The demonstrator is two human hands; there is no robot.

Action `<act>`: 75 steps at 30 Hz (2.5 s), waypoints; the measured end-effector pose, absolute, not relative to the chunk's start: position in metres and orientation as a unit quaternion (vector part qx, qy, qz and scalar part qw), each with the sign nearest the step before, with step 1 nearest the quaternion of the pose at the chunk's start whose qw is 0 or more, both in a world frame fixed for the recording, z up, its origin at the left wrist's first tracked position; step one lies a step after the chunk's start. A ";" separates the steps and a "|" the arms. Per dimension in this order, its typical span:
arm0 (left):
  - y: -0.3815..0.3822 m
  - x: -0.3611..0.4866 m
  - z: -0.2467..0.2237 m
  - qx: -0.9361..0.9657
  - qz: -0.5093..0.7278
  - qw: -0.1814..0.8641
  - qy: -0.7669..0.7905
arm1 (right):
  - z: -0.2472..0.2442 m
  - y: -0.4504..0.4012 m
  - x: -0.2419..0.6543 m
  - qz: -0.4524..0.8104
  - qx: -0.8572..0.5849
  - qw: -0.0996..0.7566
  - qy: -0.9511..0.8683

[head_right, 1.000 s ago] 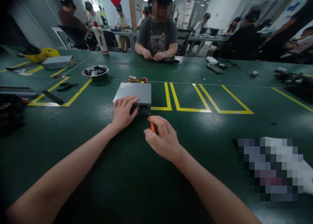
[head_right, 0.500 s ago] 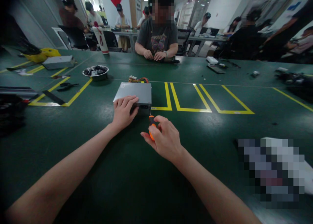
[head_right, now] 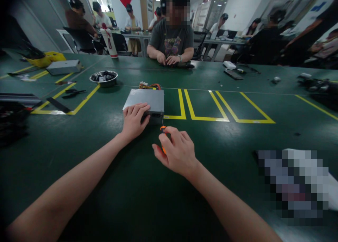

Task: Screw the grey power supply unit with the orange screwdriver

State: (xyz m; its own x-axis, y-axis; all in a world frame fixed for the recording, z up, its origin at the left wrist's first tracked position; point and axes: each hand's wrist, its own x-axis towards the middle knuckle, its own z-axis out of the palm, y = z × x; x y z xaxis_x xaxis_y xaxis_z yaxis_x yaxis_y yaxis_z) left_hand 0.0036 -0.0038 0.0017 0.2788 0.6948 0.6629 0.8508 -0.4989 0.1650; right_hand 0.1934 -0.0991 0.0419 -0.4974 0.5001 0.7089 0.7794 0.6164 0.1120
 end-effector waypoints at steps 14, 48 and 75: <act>-0.004 0.004 0.002 -0.791 -0.352 0.106 -0.488 | 0.066 -0.113 0.184 -0.158 -0.478 0.129 -0.854; -0.005 0.005 0.004 -0.787 -0.354 0.097 -0.496 | 0.054 -0.108 0.181 -0.225 -0.394 0.064 -0.889; -0.006 0.003 0.004 -0.792 -0.349 0.095 -0.491 | 0.035 -0.099 0.174 -0.207 -0.364 0.174 -0.891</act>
State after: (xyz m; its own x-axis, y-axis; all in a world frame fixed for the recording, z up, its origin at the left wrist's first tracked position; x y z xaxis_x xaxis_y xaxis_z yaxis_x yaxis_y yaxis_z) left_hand 0.0031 -0.0055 0.0039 0.2735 0.7121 0.6465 0.8446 -0.4995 0.1928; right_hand 0.1744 -0.0993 0.0353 -0.6740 0.5772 0.4611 0.7215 0.6484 0.2430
